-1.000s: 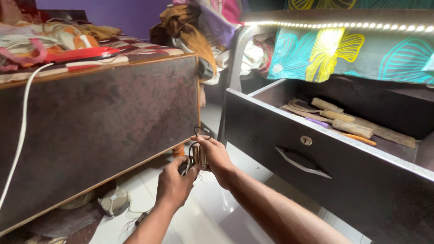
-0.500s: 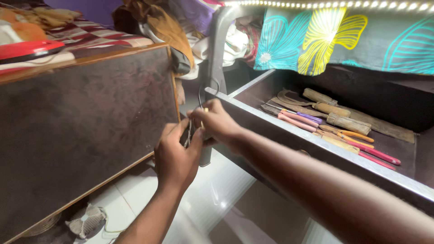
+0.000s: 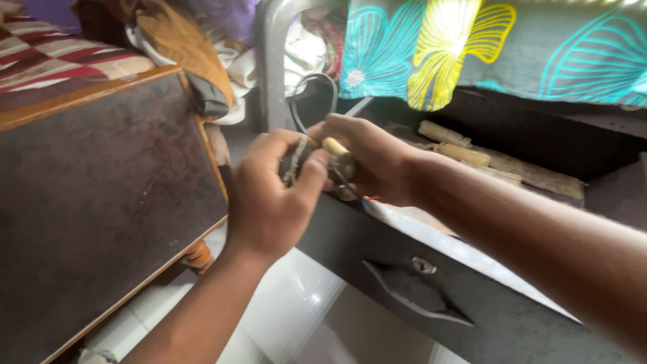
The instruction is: The person disassembles and reassembles small electrical components, including a motor and a light fixture, using a screwdriver and pliers. They work on the floor and place parts into a drawer.
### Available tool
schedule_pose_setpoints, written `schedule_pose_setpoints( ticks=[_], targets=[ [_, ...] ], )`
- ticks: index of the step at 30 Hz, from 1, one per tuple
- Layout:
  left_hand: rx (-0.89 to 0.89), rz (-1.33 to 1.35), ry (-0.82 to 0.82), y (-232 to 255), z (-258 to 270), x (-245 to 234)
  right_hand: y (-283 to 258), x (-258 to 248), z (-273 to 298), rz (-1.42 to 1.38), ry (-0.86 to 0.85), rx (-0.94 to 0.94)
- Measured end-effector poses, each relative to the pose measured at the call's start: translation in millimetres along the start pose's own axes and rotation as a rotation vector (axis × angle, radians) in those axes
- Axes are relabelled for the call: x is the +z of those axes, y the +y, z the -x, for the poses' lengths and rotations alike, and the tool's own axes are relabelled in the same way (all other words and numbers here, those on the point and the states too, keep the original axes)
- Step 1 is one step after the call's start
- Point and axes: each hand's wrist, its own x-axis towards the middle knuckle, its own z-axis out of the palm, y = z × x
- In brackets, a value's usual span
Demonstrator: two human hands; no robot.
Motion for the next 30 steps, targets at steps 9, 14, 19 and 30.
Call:
schedule_pose_setpoints(
  ticks=[9, 14, 19, 30],
  targets=[
    [-0.023, -0.261, -0.377, 20, -32, 88, 28, -125, 45, 0.629, 0.428, 0.195],
    [-0.06, -0.418, -0.693, 25, -44, 142, 63, -209, 75, 0.929, 0.564, 0.15],
    [0.135, -0.445, -0.818, 22, -52, 199, 96, -276, 99, 0.947, 0.767, 0.17],
    [0.242, -0.433, -1.025, 12, -33, 269, 91, -329, 102, 0.986, 0.953, 0.512]
  ],
)
